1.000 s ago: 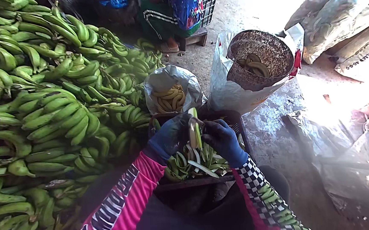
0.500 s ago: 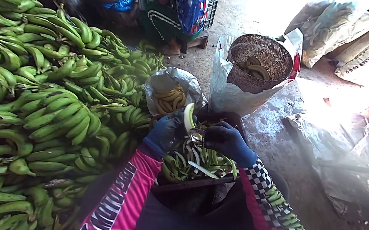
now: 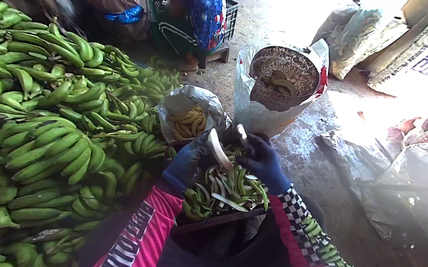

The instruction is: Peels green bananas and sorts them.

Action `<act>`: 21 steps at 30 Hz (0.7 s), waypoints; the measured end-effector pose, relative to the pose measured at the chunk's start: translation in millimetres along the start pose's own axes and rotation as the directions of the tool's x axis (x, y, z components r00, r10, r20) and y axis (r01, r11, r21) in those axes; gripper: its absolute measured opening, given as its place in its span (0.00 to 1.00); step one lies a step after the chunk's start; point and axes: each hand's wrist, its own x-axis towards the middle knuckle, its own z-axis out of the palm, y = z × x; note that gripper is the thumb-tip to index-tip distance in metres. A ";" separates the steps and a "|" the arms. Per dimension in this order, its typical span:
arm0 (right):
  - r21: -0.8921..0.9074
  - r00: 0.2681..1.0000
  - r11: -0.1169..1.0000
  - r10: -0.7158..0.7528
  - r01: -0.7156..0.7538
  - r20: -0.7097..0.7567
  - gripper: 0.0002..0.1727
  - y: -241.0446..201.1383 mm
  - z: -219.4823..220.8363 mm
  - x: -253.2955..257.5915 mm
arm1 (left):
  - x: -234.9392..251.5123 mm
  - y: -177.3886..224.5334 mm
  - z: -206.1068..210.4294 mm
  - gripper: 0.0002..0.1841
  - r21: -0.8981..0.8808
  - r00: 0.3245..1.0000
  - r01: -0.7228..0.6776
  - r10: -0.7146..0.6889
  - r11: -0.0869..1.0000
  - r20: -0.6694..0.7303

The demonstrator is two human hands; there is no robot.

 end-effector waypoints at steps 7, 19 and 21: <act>-0.386 0.992 0.917 -0.126 0.105 -0.028 0.29 1.1 48.0 -14.1 | -3.1 2.9 4.9 0.16 0.034 0.988 0.027 -0.022 0.999 -0.151; -0.231 0.940 0.965 -0.190 0.125 -0.285 0.28 -44.2 42.2 -39.6 | -25.9 94.9 -81.9 0.16 -0.014 0.705 -0.417 0.313 0.909 -0.637; -0.111 0.990 0.990 -0.098 0.087 -0.103 0.27 -40.6 70.9 -67.1 | -28.3 98.1 -93.4 0.16 -0.050 0.654 -0.450 0.291 0.892 -0.699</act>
